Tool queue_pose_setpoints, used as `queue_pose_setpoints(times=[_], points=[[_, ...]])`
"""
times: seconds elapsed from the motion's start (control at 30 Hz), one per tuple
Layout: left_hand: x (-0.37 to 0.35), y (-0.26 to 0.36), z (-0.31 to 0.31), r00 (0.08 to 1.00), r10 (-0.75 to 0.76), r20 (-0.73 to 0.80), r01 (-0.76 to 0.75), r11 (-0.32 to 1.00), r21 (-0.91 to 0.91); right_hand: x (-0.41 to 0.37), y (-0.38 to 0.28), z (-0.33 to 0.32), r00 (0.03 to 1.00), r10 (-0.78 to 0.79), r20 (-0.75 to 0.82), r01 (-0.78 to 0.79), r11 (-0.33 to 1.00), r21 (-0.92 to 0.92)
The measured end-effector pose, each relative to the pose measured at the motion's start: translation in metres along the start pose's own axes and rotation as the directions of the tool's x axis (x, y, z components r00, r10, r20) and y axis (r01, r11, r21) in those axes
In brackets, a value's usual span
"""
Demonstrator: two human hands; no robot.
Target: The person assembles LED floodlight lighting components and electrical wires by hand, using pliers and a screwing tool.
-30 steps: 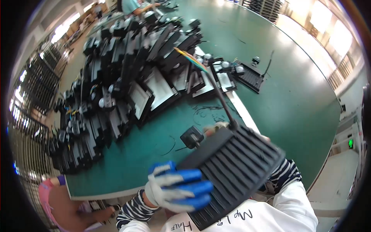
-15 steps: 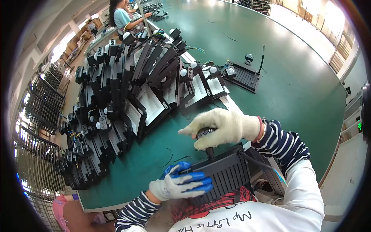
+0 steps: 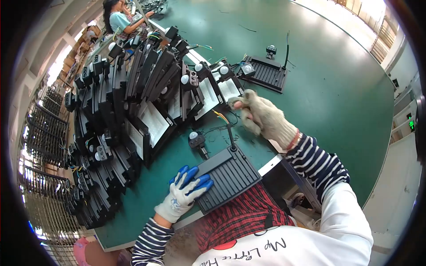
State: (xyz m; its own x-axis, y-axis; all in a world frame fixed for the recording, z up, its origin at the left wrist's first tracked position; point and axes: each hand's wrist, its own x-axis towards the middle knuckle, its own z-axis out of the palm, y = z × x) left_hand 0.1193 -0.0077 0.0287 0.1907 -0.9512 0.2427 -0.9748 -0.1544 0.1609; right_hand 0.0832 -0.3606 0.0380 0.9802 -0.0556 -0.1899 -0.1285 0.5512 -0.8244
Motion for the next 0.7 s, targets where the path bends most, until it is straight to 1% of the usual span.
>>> queue_pose_setpoints(times=[0.03, 0.07, 0.1, 0.13, 0.2, 0.23, 0.27, 0.3, 0.33, 0.37, 0.4, 0.43, 0.47, 0.5, 0.53, 0.6, 0.63, 0.67, 0.7], points=[[0.006, 0.004, -0.011, 0.998, -0.019, 0.064, 0.017, 1.000, 0.019, -0.002, 0.010, -0.015, 0.971, -0.096, 0.219, 0.071, 0.990, 0.119], [0.011, 0.007, -0.021, 0.991, -0.033, 0.132, 0.028, 0.999, 0.037, -0.010, 0.006, -0.007, 0.983, -0.077, 0.169, 0.089, 0.994, -0.066], [0.014, 0.006, -0.027, 0.984, -0.054, 0.171, 0.061, 0.998, -0.033, -0.023, -0.005, 0.009, 0.991, -0.067, 0.116, 0.094, 0.964, -0.250], [0.024, 0.007, -0.041, 0.979, -0.059, 0.196, 0.074, 0.995, -0.071, -0.028, -0.008, 0.020, 0.988, -0.083, 0.131, 0.132, 0.896, -0.423], [0.040, 0.014, -0.041, 0.976, -0.216, -0.011, 0.213, 0.968, -0.131, -0.037, -0.016, 0.041, 0.980, -0.115, 0.162, 0.197, 0.663, -0.723], [0.060, 0.020, -0.040, 0.958, -0.271, -0.093, 0.255, 0.954, -0.157, -0.033, -0.009, 0.046, 0.956, -0.209, 0.207, 0.294, 0.659, -0.693], [0.074, 0.020, -0.033, 0.948, -0.283, -0.145, 0.248, 0.943, -0.224, -0.029, -0.003, 0.051, 0.918, -0.307, 0.251, 0.394, 0.641, -0.659], [0.085, 0.024, -0.029, 0.927, -0.361, -0.105, 0.320, 0.904, -0.285, -0.030, -0.010, 0.059, 0.854, -0.399, 0.335, 0.493, 0.416, -0.764], [0.097, 0.027, -0.024, 0.900, -0.432, -0.063, 0.387, 0.855, -0.345, -0.042, -0.029, 0.075, 0.905, -0.310, 0.292, 0.388, 0.316, -0.866], [0.103, 0.022, -0.006, 0.886, -0.454, -0.091, 0.402, 0.852, -0.336, -0.045, -0.035, 0.082, 0.890, -0.314, 0.331, 0.418, 0.269, -0.868], [0.112, 0.021, 0.007, 0.866, -0.481, -0.136, 0.385, 0.815, -0.433, -0.047, -0.037, 0.085, 0.875, -0.315, 0.367, 0.443, 0.221, -0.868], [0.118, 0.020, 0.012, 0.889, -0.413, -0.196, 0.308, 0.858, -0.411, -0.049, -0.036, 0.081, 0.827, -0.345, 0.444, 0.505, 0.110, -0.856], [0.123, 0.019, 0.017, 0.904, -0.343, -0.253, 0.232, 0.894, -0.382, -0.049, -0.038, 0.081, 0.834, -0.301, 0.463, 0.485, 0.001, -0.874], [0.124, 0.017, 0.023, 0.892, -0.426, -0.149, 0.300, 0.806, -0.510, -0.050, -0.036, 0.078, 0.832, -0.323, 0.451, 0.459, -0.057, -0.887], [0.126, 0.015, 0.029, 0.892, -0.415, -0.177, 0.267, 0.801, -0.535, -0.051, -0.033, 0.075, 0.827, -0.345, 0.445, 0.435, -0.110, -0.894], [0.127, 0.018, 0.041, 0.880, -0.416, -0.229, 0.224, 0.789, -0.572, -0.056, -0.039, 0.076, 0.873, -0.302, 0.383, 0.386, -0.051, -0.921], [0.128, 0.022, 0.043, 0.877, -0.395, -0.272, 0.179, 0.796, -0.579, -0.058, -0.040, 0.078, 0.892, -0.270, 0.362, 0.370, -0.022, -0.929], [0.127, 0.024, 0.054, 0.853, -0.427, -0.300, 0.122, 0.722, -0.681, -0.058, -0.036, 0.077, 0.879, -0.300, 0.372, 0.386, -0.014, -0.923], [0.122, 0.027, 0.054, 0.866, -0.386, -0.319, 0.130, 0.788, -0.602, -0.059, -0.036, 0.079, 0.877, -0.283, 0.388, 0.401, -0.012, -0.916]])
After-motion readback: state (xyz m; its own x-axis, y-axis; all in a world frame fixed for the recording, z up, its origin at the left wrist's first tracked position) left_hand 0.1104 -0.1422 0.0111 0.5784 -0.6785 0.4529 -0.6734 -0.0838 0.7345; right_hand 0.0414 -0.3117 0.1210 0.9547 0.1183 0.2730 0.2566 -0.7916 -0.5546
